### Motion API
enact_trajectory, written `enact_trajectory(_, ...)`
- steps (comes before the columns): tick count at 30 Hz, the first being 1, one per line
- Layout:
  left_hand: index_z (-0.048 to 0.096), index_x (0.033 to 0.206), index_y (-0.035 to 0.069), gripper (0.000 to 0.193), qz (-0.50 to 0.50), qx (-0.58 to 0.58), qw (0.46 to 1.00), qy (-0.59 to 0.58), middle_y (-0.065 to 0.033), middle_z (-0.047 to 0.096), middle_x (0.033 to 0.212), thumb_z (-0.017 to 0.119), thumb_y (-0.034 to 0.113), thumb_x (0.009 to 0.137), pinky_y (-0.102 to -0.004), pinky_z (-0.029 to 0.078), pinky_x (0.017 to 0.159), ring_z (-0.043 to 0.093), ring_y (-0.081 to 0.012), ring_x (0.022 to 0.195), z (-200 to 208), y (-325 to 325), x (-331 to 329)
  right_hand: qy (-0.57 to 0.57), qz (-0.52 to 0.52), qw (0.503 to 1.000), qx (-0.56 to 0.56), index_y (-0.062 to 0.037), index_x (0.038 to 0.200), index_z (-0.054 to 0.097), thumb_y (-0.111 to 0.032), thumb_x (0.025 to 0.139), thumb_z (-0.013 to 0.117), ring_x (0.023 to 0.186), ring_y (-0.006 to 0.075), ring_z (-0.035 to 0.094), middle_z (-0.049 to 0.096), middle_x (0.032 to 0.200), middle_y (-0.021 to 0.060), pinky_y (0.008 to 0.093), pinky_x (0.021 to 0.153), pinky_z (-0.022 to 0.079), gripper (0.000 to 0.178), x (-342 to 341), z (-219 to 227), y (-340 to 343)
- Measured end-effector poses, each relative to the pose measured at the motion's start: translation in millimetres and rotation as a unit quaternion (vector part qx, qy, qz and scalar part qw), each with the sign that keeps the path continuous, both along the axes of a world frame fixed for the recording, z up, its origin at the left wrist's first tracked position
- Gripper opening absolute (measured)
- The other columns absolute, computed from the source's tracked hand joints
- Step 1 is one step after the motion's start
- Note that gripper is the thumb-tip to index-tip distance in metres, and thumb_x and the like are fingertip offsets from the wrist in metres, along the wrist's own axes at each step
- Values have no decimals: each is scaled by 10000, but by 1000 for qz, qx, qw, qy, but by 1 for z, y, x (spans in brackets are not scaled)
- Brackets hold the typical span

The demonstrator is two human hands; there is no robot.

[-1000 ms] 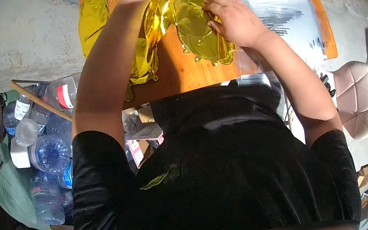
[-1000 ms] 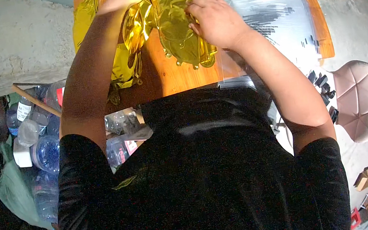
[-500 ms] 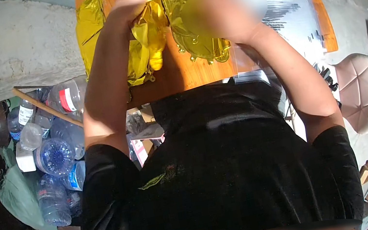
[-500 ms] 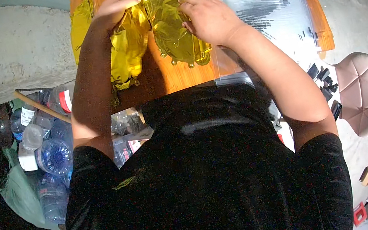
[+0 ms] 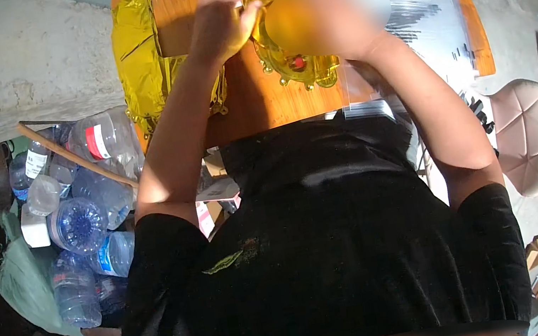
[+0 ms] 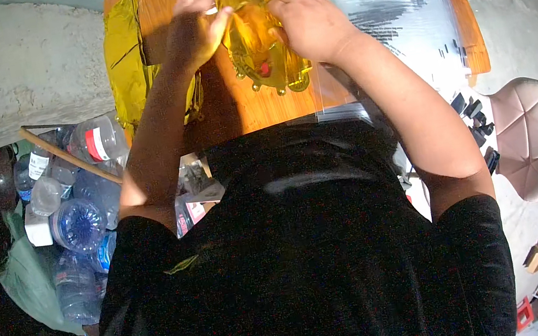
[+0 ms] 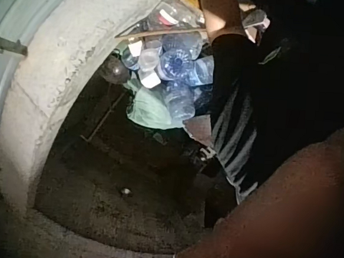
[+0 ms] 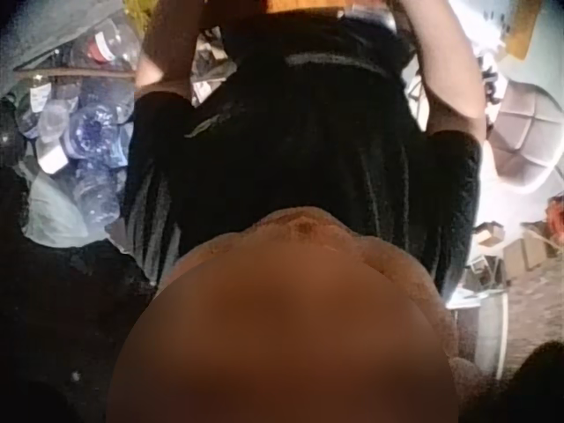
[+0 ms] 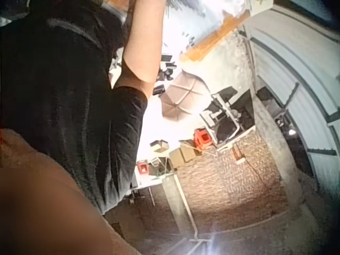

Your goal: Folding and preparing gold-colored packaging foils at a workstation.

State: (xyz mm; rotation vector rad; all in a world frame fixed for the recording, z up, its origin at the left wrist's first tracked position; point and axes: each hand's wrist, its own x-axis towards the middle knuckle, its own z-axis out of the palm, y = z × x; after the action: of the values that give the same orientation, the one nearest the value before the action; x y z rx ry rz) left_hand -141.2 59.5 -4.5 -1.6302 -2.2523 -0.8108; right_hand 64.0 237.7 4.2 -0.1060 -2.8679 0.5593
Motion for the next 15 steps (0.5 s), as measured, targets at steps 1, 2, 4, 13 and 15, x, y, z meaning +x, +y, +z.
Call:
enact_trajectory(1,708,1357,-18,401,-52,-6,999,5,-255,670,1423,727,135,987,-453,535,1117,678,-386,1271,0,6,5,-2,-1,1000,1,10,1307,664,-119,917,743,1381,415,582,608,1502,257,459,1216,445,418,0,-3,2)
enact_trajectory(2,694,1386,-20,446,-101,-11,995,13,-272,626,1504,749,157,981,-467,506,1163,642,-403,1353,-2,7,7,-5,-10,1000,13,30,1301,661,-82,883,732,1393,420,573,598,1514,266,454,1225,436,438,-1,-5,3)
enact_trajectory(4,649,1445,-19,520,-121,-34,991,34,-288,547,1587,760,202,988,-502,447,1229,545,-413,1478,-7,7,9,-8,-16,999,27,49,1296,658,-44,849,720,1405,424,565,588,1526,274,449,1234,428,461,0,-10,4)
enact_trajectory(13,441,1629,44,697,-39,-166,981,93,-215,377,1730,571,466,1090,-528,202,1354,316,-365,1634,-28,7,16,-40,1,995,-91,41,1318,683,94,834,647,1354,394,634,638,1507,216,425,1158,514,488,-8,0,13)
enact_trajectory(15,433,1634,48,694,-38,-175,980,87,-211,373,1733,555,470,1096,-525,196,1356,306,-362,1638,-27,8,17,37,-19,944,-326,8,1308,709,151,880,588,1305,289,686,715,1412,151,380,1099,552,467,-5,-3,27)
